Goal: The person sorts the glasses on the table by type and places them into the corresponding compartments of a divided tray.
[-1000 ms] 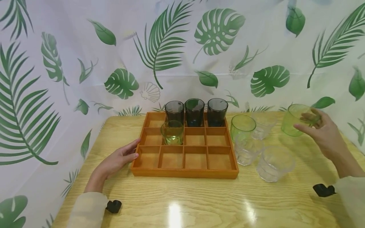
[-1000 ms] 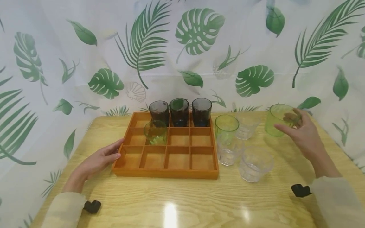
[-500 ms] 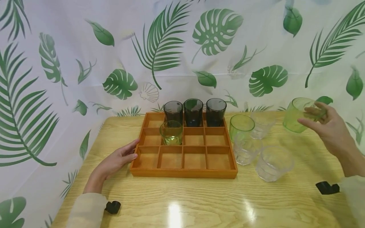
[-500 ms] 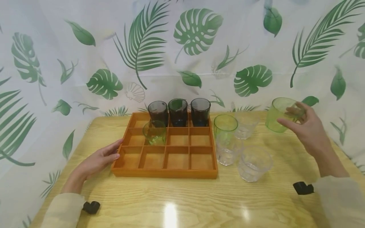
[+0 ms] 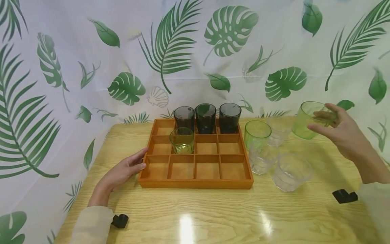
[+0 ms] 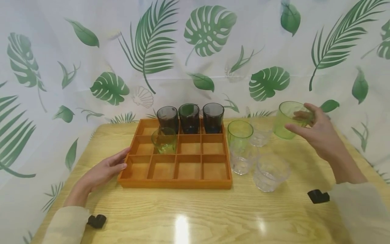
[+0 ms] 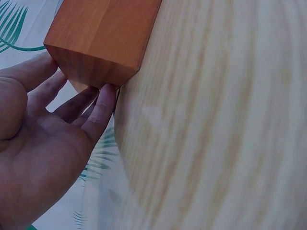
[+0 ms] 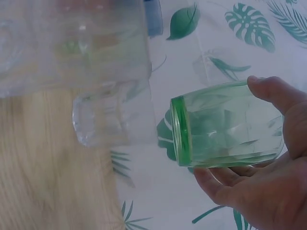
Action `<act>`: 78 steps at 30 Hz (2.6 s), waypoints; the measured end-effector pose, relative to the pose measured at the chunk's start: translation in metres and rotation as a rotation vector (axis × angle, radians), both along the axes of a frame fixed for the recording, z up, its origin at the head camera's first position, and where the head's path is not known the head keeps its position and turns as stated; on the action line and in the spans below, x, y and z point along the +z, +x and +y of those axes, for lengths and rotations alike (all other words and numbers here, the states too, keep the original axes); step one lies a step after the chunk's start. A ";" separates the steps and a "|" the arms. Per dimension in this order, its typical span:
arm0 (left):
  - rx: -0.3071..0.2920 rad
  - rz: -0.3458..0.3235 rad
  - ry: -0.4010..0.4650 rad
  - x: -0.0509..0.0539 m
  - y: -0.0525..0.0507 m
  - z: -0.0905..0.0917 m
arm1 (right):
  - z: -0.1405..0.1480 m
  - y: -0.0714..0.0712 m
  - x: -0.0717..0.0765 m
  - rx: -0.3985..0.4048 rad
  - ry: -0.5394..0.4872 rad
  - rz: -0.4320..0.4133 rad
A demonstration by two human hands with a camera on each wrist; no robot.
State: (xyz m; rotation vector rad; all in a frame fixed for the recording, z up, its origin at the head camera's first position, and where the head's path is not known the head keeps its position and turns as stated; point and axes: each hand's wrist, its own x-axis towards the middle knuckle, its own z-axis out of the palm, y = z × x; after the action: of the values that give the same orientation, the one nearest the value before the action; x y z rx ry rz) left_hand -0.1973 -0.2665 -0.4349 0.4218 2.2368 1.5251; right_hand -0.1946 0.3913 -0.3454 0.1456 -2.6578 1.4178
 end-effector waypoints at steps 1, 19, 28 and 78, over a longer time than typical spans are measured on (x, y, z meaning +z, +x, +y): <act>0.000 0.001 -0.002 0.000 0.000 0.000 | -0.003 0.000 0.002 0.001 0.002 -0.004; -0.015 0.000 0.003 0.002 -0.001 0.000 | -0.082 0.006 0.040 0.014 -0.060 -0.110; -0.020 -0.005 -0.004 0.003 0.000 0.001 | -0.127 0.009 0.045 -0.010 -0.111 -0.083; 0.000 0.022 -0.025 0.003 0.002 0.003 | -0.273 -0.031 -0.013 0.059 -0.221 -0.173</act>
State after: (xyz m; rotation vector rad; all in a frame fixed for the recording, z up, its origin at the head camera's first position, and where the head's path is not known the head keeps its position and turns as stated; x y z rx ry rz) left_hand -0.1956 -0.2638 -0.4315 0.4333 2.2701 1.4975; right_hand -0.2254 0.1180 -0.3588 0.0828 -2.6222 1.8078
